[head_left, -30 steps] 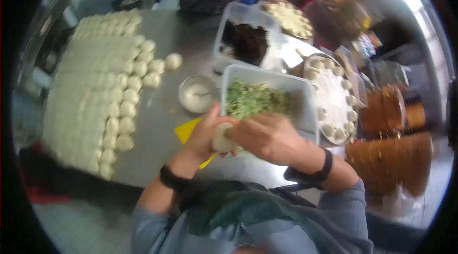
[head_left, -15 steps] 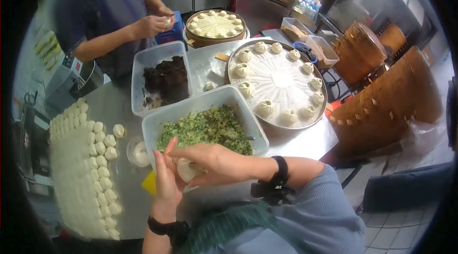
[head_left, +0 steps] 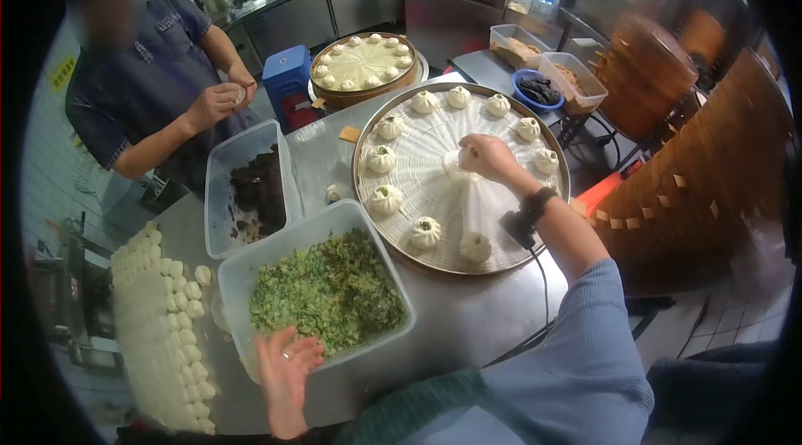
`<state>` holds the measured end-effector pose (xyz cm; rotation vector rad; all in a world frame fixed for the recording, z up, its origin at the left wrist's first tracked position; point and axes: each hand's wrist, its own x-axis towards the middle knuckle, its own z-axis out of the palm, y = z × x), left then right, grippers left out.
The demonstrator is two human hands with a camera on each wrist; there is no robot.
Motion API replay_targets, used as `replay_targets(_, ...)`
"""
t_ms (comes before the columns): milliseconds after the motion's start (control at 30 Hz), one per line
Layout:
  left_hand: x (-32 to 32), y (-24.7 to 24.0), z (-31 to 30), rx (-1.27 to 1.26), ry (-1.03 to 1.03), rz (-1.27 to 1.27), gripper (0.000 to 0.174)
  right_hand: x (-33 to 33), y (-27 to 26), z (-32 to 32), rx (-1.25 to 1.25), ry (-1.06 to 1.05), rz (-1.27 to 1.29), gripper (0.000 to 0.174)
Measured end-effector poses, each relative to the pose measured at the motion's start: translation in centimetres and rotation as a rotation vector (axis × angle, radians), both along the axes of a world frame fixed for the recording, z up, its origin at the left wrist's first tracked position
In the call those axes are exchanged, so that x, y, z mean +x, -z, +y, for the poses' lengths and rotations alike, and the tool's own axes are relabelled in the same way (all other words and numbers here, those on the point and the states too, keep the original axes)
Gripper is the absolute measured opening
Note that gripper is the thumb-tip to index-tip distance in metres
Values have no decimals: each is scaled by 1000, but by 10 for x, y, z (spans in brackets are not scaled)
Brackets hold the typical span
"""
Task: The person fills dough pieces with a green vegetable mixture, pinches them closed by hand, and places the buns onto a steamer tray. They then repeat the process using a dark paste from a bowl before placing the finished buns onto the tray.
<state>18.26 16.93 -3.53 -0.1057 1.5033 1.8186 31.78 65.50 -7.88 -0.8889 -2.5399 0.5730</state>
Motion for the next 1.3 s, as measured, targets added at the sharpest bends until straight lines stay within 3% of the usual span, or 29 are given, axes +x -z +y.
replay_targets(167,4,-5,-1,-34,-75,30,66,-10,36,21,-55,-19,-139,39)
replay_targets(300,6,-6,-9,-52,-123,7,66,-10,26,22,-112,-19,-263,45)
replay_targets(367,0,-7,-16,-58,-143,-5,66,-3,23,27,29,-37,-7,45)
replay_targets(500,-20,-1,-51,35,-249,83,63,24,-38,28,-68,158,128,38)
replay_targets(600,-35,-1,-77,55,-370,147,61,49,-72,1,-170,89,381,41)
replay_targets(700,-56,1,-93,66,-478,257,55,70,-52,5,-271,-84,356,26)
replay_targets(767,-68,7,-104,2,-517,283,50,54,-85,-69,-509,7,324,31)
replay_targets(867,-72,17,-116,-104,-495,334,40,42,-65,-126,-591,-166,335,39)
replay_targets(967,-72,34,-121,-188,-431,347,35,29,-46,-188,-681,-109,182,36)
replay_targets(1033,-70,44,-121,-212,-397,327,35,23,-38,-221,-422,-206,198,33)
replay_targets(1300,-117,96,-147,-253,-306,275,35,62,-32,-285,-462,64,65,30)
